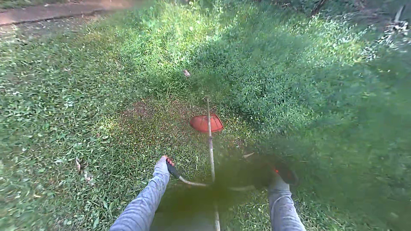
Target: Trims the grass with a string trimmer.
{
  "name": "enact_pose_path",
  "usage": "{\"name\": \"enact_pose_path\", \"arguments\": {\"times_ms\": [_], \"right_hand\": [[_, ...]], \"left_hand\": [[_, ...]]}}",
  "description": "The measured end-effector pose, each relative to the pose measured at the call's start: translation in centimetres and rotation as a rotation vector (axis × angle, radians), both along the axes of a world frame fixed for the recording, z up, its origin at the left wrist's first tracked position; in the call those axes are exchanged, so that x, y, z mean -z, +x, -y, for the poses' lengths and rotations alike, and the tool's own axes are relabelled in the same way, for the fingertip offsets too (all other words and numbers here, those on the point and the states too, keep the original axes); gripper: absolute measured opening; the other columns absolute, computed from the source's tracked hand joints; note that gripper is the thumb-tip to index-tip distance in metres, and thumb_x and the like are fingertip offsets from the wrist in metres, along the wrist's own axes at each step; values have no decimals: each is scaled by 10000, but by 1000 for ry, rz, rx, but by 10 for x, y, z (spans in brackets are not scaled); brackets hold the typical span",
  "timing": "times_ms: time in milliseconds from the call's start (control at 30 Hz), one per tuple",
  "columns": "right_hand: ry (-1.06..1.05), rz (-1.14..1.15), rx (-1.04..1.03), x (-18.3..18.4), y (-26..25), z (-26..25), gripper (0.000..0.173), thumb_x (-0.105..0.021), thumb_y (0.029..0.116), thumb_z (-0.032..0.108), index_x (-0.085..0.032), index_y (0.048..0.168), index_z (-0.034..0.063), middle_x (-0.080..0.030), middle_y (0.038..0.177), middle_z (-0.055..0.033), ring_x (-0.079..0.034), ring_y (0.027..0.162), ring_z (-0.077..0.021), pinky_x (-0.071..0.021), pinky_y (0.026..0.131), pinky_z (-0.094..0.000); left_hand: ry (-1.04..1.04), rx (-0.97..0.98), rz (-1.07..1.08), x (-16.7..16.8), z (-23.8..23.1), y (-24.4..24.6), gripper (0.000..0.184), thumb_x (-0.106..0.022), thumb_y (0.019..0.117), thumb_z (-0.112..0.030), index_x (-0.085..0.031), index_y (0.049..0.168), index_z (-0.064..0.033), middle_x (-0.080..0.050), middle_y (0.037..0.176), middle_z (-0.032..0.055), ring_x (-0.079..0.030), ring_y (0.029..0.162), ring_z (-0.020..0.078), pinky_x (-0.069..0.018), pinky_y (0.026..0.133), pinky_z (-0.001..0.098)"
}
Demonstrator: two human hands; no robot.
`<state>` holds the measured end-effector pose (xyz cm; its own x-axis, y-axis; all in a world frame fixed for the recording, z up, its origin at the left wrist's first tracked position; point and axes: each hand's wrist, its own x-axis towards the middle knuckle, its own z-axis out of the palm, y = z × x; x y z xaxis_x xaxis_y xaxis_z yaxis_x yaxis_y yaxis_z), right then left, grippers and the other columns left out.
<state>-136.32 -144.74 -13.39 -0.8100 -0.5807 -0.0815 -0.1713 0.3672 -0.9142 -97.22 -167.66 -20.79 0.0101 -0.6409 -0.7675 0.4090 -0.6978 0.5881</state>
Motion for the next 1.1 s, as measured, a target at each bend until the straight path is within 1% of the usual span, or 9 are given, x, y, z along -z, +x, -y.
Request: {"name": "enact_pose_path", "arguments": {"times_ms": [67,133,200,300,533,667,767,967,1100], "right_hand": [[334,426,323,-49,14,40,331,-400,1058,13,-413,1379,-67,-515,1053,-144,-509,826,-132,-475,828,-271],[85,295,369,7,6,39,294,-504,982,21,-503,1247,-108,-560,890,-167,-545,643,-141,-514,592,-290],[31,315,229,21,11,52,368,-437,1045,73,-410,1372,-93,-522,961,-148,-511,689,-124,-490,648,-285],[197,375,124,-35,60,99,342,-385,1079,62,-395,1398,-62,-522,1027,-123,-516,788,-114,-475,772,-277],[192,267,-19,-60,171,190,294,-434,1046,31,-450,1329,-49,-511,967,-90,-510,745,-99,-491,707,-268],[666,232,-199,-154,303,249,434,-275,1098,40,-313,1525,-30,-473,1474,-172,-519,1236,-140,-369,1082,-282],[156,67,-319,-81,310,245,317,-445,1044,33,-467,1301,-151,-578,999,-224,-571,777,-162,-512,689,-278],[258,253,-83,-90,336,270,299,-499,1023,3,-499,1316,-60,-568,973,-113,-536,757,-108,-496,736,-253],[206,249,2,-66,280,238,302,-492,1016,5,-498,1312,-53,-564,911,-87,-537,693,-98,-508,668,-259]], "left_hand": [[-18,-28,9,6,-1,12,373,-322,1137,-284,-488,861,-94,-498,602,16,-547,508,167,-543,545,343],[-11,-79,14,9,-2,27,383,-326,1136,-299,-488,857,-94,-499,592,20,-553,497,174,-548,528,350],[-12,-130,19,8,-4,47,382,-316,1137,-304,-486,866,-96,-497,598,17,-552,498,167,-547,531,347],[-28,-204,15,3,-8,84,399,-302,1140,-304,-478,847,-99,-499,586,15,-557,498,168,-553,540,350],[1,-417,-23,6,-4,193,389,-292,1135,-301,-458,831,-125,-481,581,8,-540,498,168,-544,540,359],[13,-556,-11,26,-4,259,428,-303,1132,-354,-474,819,-118,-499,564,11,-554,484,176,-546,525,373],[35,-585,17,31,-7,302,394,-313,1127,-342,-472,842,-121,-483,582,11,-539,494,174,-539,530,376],[59,-528,28,28,19,330,402,-314,1125,-360,-468,840,-122,-486,587,20,-544,505,181,-536,539,383],[25,-382,14,21,49,298,375,-326,1125,-346,-470,862,-121,-488,600,11,-549,508,178,-550,545,390]]}}
